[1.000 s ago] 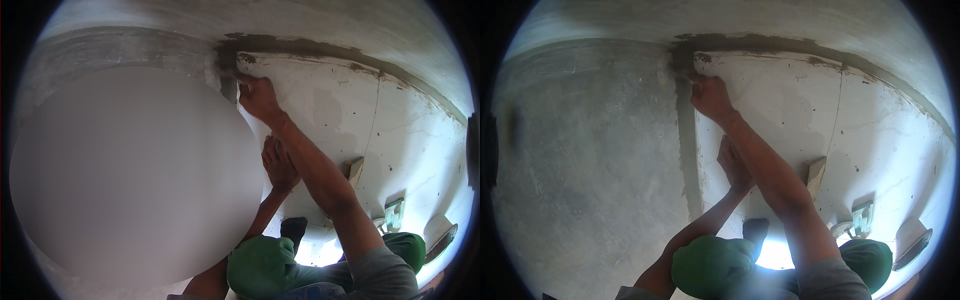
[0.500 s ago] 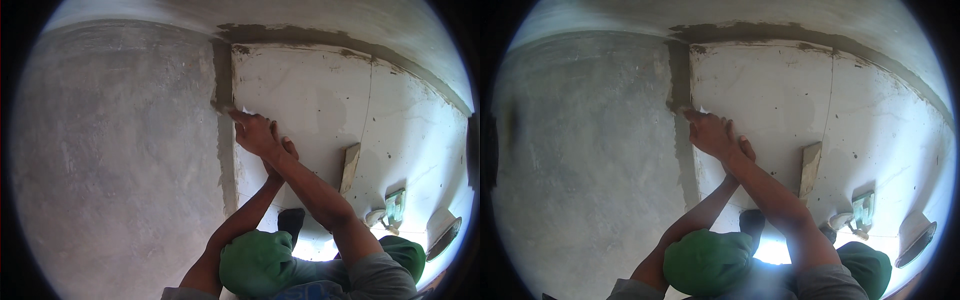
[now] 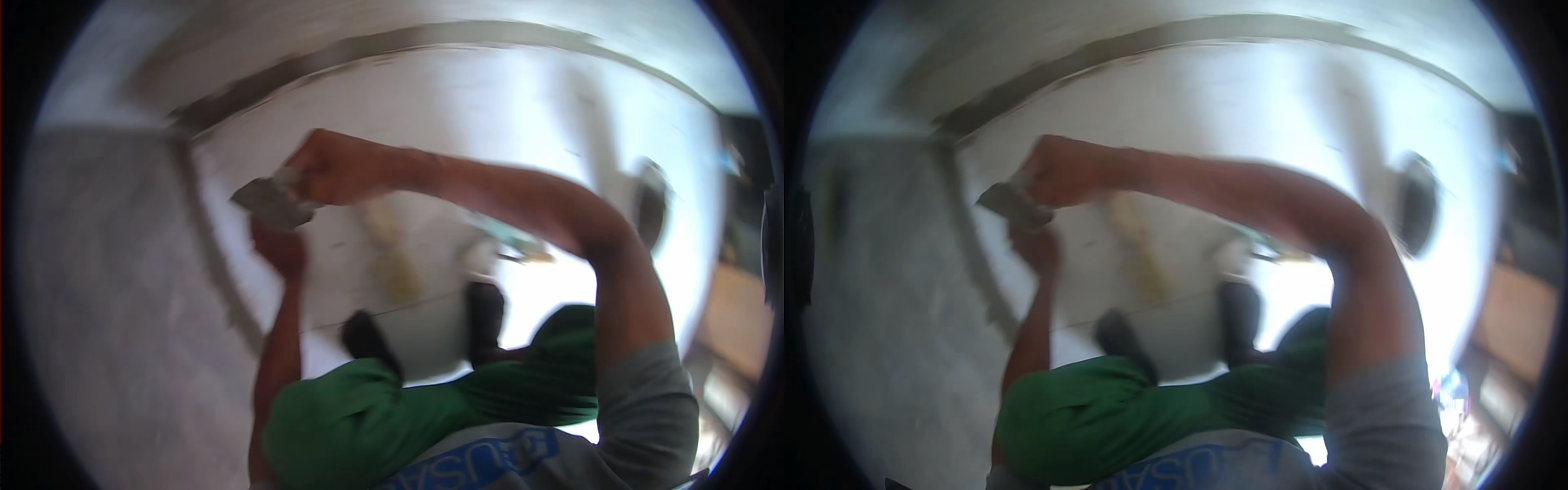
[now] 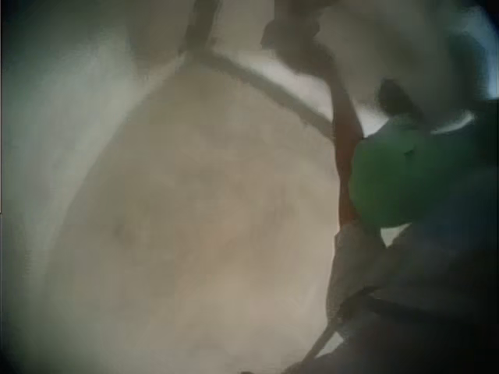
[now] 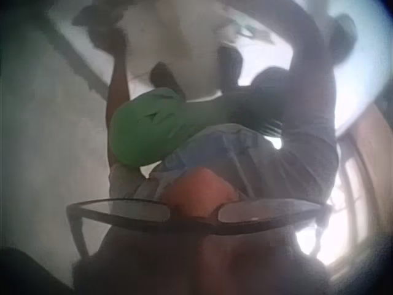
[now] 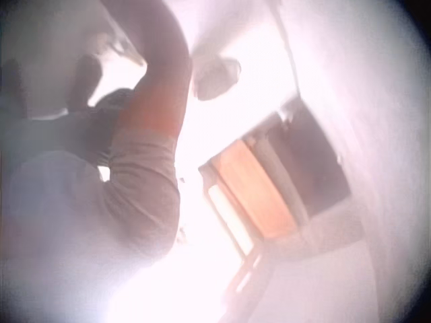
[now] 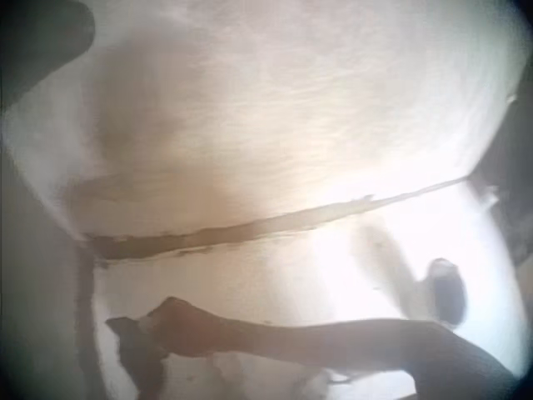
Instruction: The person applies plaster to the joints between the wall and ceiling using a putty knife, scraping and smoothing the material. They repeatedly dip the tool into a bucket to gather more plaster while working around the corner of the room.
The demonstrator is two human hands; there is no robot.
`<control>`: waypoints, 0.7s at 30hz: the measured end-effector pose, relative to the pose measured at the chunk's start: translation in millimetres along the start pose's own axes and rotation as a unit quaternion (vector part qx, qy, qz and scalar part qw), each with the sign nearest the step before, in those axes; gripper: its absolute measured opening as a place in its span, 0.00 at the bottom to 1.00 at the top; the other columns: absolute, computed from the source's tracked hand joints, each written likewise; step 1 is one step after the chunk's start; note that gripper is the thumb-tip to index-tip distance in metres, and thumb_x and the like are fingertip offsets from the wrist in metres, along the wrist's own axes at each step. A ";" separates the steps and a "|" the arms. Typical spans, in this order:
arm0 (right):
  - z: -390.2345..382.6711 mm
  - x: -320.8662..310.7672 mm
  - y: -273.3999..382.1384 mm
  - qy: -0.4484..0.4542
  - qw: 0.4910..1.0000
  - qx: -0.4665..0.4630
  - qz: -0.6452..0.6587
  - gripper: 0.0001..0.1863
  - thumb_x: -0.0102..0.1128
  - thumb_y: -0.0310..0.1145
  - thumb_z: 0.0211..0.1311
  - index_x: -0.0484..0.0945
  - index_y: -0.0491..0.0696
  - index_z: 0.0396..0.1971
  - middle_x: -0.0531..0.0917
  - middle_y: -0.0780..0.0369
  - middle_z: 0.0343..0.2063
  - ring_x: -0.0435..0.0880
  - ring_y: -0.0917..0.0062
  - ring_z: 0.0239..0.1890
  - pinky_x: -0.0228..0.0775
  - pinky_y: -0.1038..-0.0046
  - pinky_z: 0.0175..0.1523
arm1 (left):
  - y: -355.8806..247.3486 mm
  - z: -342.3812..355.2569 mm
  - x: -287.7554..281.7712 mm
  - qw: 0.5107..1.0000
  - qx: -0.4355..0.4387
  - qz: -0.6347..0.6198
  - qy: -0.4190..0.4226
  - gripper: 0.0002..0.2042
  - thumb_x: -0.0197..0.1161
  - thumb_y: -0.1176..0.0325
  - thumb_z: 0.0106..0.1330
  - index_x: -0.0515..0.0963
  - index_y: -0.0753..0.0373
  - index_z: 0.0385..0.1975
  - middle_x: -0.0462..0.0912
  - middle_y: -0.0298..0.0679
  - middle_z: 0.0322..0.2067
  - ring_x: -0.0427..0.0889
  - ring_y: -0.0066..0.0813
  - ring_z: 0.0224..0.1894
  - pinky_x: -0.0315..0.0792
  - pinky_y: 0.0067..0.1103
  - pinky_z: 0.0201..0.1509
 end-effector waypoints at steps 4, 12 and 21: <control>-133.5 -98.8 35.4 -0.036 0.976 0.129 -0.173 0.11 0.66 0.33 0.70 0.88 0.40 0.38 0.82 0.65 0.24 0.74 0.84 0.30 0.72 0.68 0.38 | -20.0 8.1 -19.7 0.992 0.038 0.112 -0.036 0.24 0.55 0.61 0.78 0.71 0.63 0.71 0.74 0.49 0.69 0.73 0.51 0.71 0.71 0.46 0.70; -527.5 -191.4 131.4 -0.528 0.846 0.065 -0.029 0.26 0.62 0.41 0.74 0.79 0.33 0.60 0.85 0.51 0.57 0.86 0.67 0.56 0.81 0.64 0.61 | 26.0 39.4 -1.1 0.990 0.085 0.093 0.066 0.20 0.55 0.60 0.79 0.77 0.63 0.64 0.78 0.48 0.66 0.76 0.51 0.67 0.73 0.43 0.68; -646.6 -88.5 17.5 -0.725 0.637 -0.075 0.249 0.22 0.44 0.33 0.79 0.73 0.37 0.64 0.83 0.52 0.58 0.81 0.62 0.63 0.70 0.52 0.72 | -236.1 130.4 -54.7 0.887 0.209 -0.122 0.394 0.13 0.57 0.64 0.77 0.82 0.69 0.42 0.86 0.52 0.37 0.88 0.44 0.42 0.77 0.34 0.52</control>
Point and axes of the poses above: each hand's wrist, its own z-axis towards the middle knuckle, its own x-axis out of the palm, y = z × x, the point moved 8 cm from there along z, towards the middle knuckle
